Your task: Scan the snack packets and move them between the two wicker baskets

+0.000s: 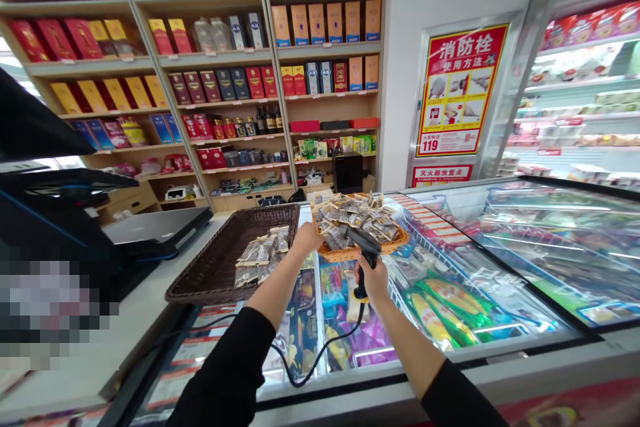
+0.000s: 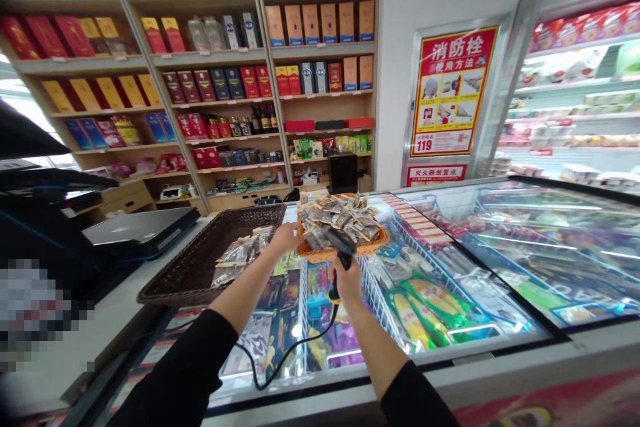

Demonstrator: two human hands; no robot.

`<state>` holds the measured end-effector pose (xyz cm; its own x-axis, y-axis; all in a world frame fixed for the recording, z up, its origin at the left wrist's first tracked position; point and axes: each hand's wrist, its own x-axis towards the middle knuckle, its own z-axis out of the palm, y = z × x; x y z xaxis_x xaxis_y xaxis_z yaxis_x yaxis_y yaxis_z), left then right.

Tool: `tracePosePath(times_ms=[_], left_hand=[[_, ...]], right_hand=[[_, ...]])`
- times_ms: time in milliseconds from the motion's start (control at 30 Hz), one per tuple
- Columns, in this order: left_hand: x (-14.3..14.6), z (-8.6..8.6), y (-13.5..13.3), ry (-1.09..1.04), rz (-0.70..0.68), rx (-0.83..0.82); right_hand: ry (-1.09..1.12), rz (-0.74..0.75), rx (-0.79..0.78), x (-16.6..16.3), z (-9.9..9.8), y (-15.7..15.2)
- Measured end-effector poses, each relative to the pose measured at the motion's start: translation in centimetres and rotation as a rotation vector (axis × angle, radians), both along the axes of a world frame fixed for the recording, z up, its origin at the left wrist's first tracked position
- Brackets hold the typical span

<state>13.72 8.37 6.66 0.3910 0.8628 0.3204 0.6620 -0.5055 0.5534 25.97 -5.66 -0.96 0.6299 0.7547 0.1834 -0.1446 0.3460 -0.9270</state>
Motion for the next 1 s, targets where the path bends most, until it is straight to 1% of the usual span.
tracePosePath(times_ms=[67,133,200,267,333,367,500,533,567,633,667,733,833,900,1000], left_hand=[[2.1,-1.0,0.5,0.078,0.045,-0.066],[3.3,-1.7,0.9,0.197,0.11,-0.056],[3.9,-2.0,1.1,0.278,0.16,-0.038],[4.0,-2.0,1.3,0.278,0.207,-0.022],[4.0,-2.0,1.4,0.193,0.204,-0.015],[3.9,-2.0,1.4,0.115,0.165,-0.034],[3.4,-1.7,1.3,-0.298,-0.129,-0.213],[3.1,-1.4,1.3,-0.394,-0.179,-0.25],[2.7,-1.1,1.4,-0.479,-0.207,-0.288],[1.5,-0.3,1.8,-0.608,-0.221,-0.377],[0.7,0.0,2.1,-0.641,-0.22,-0.424],[-1.3,0.2,2.8,-0.641,-0.203,-0.48],[-3.9,-0.6,3.6,-0.62,-0.204,-0.469],[-5.0,-1.6,3.9,-0.671,-0.239,-0.451],[-5.4,-2.6,4.0,-0.717,-0.292,-0.412]], right_hand=[[0.027,-0.031,-0.019,0.4,-0.1,0.2],[0.031,-0.043,-0.037,0.6,-0.1,0.4],[0.011,-0.041,-0.042,0.6,0.0,0.5],[-0.016,-0.036,-0.038,0.4,0.1,0.5],[-0.031,-0.032,-0.036,0.2,0.3,0.5],[-0.032,-0.029,-0.037,0.1,0.4,0.4],[-0.025,0.001,-0.026,-0.1,0.4,0.3],[-0.031,0.008,-0.022,-0.2,0.4,0.2],[-0.044,0.014,-0.02,-0.2,0.3,0.1],[-0.092,0.029,-0.021,-0.3,0.3,-0.1],[-0.129,0.05,-0.029,-0.5,0.3,-0.2],[-0.209,0.141,-0.059,-1.0,0.2,-0.5],[-0.364,0.277,-0.106,-1.9,0.1,-0.9],[-0.479,0.272,-0.118,-2.4,0.0,-1.1],[-0.597,0.194,-0.139,-2.5,0.1,-1.5]])
